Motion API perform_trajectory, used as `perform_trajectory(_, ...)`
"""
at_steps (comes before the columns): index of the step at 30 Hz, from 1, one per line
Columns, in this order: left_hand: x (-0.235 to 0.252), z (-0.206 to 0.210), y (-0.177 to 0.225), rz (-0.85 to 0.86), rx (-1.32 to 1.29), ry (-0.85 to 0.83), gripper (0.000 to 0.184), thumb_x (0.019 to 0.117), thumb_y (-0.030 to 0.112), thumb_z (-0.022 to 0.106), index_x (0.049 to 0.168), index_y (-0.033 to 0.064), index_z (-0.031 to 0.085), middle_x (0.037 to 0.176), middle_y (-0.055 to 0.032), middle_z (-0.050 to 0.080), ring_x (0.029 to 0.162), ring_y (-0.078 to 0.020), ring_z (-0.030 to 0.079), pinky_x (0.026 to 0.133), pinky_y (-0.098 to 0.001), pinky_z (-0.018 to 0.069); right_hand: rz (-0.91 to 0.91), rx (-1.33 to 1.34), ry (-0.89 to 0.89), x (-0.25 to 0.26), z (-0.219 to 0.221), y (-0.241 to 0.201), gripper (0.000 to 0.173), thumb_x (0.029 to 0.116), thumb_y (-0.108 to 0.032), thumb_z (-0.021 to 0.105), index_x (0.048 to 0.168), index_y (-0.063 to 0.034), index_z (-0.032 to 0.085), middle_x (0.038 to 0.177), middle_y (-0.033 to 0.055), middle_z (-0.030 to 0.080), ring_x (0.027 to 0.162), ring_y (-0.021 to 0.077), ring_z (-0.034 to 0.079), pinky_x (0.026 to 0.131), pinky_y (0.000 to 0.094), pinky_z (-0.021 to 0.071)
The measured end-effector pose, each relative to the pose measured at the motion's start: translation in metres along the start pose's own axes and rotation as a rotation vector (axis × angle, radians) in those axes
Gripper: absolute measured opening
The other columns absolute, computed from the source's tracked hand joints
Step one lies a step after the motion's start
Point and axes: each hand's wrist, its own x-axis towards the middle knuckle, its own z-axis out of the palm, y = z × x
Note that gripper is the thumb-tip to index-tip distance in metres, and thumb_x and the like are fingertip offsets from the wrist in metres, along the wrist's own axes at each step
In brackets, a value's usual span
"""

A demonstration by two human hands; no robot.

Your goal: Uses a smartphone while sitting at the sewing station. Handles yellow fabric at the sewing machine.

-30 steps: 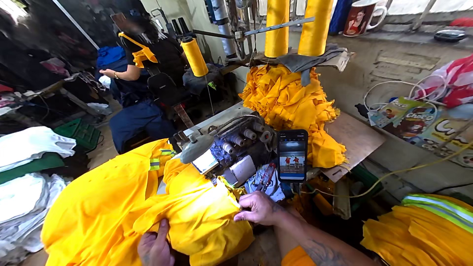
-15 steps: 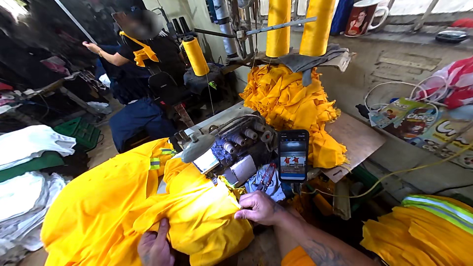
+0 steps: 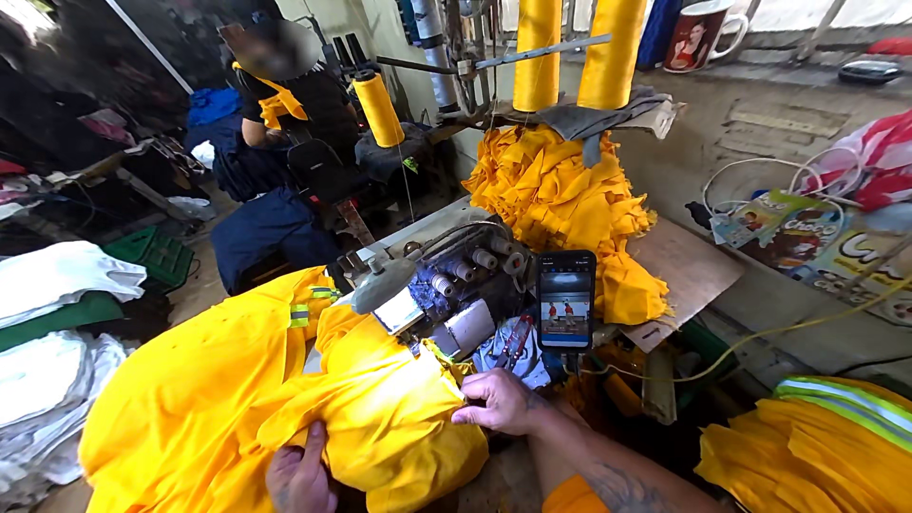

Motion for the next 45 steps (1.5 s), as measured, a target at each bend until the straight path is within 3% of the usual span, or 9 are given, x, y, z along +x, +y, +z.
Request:
perform_trajectory(26,0.002,-0.001,0.000,-0.006,0.030,-0.018,0.011,0.0967,-0.005,0.056,0.107,-0.0007,0.059,0.092,0.0018,0.073,0.090,-0.0039,0.071,0.085,-0.0241,0.0606,0.010,0.003,0.023,0.000,0.002,-0.002,0.050,0.1016,-0.044,0.062,0.078,-0.0004,0.066,0.077,0.0111,0.063,0.075,0.0208,0.062,0.069,0.0400,0.0504)
perform_trajectory(28,0.002,-0.002,-0.002,-0.003,0.025,-0.018,0.012,0.0957,-0.005,0.057,0.106,-0.0002,0.060,0.092,0.0024,0.073,0.089,-0.0038,0.071,0.085,-0.0238,0.0607,0.032,-0.033,0.026,-0.004,0.001,-0.011,0.044,0.1025,-0.040,0.061,0.088,0.0006,0.069,0.085,0.0133,0.065,0.082,0.0230,0.064,0.075,0.0413,0.0529)
perform_trajectory(30,0.005,-0.004,-0.003,0.004,0.011,-0.023,0.012,0.0954,-0.005,0.057,0.106,-0.0001,0.060,0.093,0.0015,0.074,0.090,-0.0049,0.072,0.085,-0.0248,0.0611,0.018,-0.087,0.054,-0.012,-0.006,-0.027,0.036,0.1029,-0.036,0.061,0.111,-0.0024,0.072,0.095,0.0132,0.070,0.088,0.0236,0.068,0.081,0.0420,0.0572)
perform_trajectory(32,0.005,-0.005,-0.005,0.000,0.005,-0.022,0.012,0.0955,-0.005,0.058,0.107,-0.0007,0.060,0.093,0.0005,0.074,0.089,-0.0056,0.072,0.085,-0.0252,0.0612,0.006,-0.165,0.071,-0.030,-0.023,-0.040,0.039,0.1032,-0.036,0.061,0.130,-0.0084,0.068,0.095,0.0102,0.072,0.082,0.0212,0.069,0.078,0.0411,0.0590)
perform_trajectory(34,0.005,-0.005,-0.005,-0.006,0.012,-0.020,0.012,0.0962,-0.004,0.057,0.107,-0.0004,0.060,0.093,0.0014,0.073,0.089,-0.0045,0.072,0.085,-0.0244,0.0610,0.033,-0.267,0.056,-0.050,-0.050,-0.049,0.046,0.1042,-0.041,0.058,0.140,-0.0123,0.063,0.087,0.0090,0.070,0.074,0.0218,0.067,0.072,0.0429,0.0586)
perform_trajectory(40,0.005,-0.005,-0.006,0.011,-0.018,-0.038,0.014,0.0956,-0.006,0.057,0.108,0.0011,0.060,0.094,0.0031,0.074,0.090,-0.0045,0.072,0.086,-0.0249,0.0608,0.199,-0.634,0.131,-0.101,-0.124,-0.052,0.054,0.1036,-0.054,0.051,0.146,-0.0218,0.059,0.074,0.0048,0.065,0.062,0.0209,0.063,0.059,0.0449,0.0565)
perform_trajectory(45,0.003,-0.003,-0.004,0.006,-0.005,-0.017,0.014,0.0955,-0.005,0.057,0.107,0.0017,0.060,0.093,0.0037,0.074,0.089,-0.0035,0.072,0.085,-0.0243,0.0609,0.227,-0.783,0.229,-0.111,-0.142,-0.048,0.062,0.1013,-0.063,0.047,0.147,-0.0225,0.058,0.066,0.0004,0.059,0.053,0.0166,0.056,0.051,0.0397,0.0520)
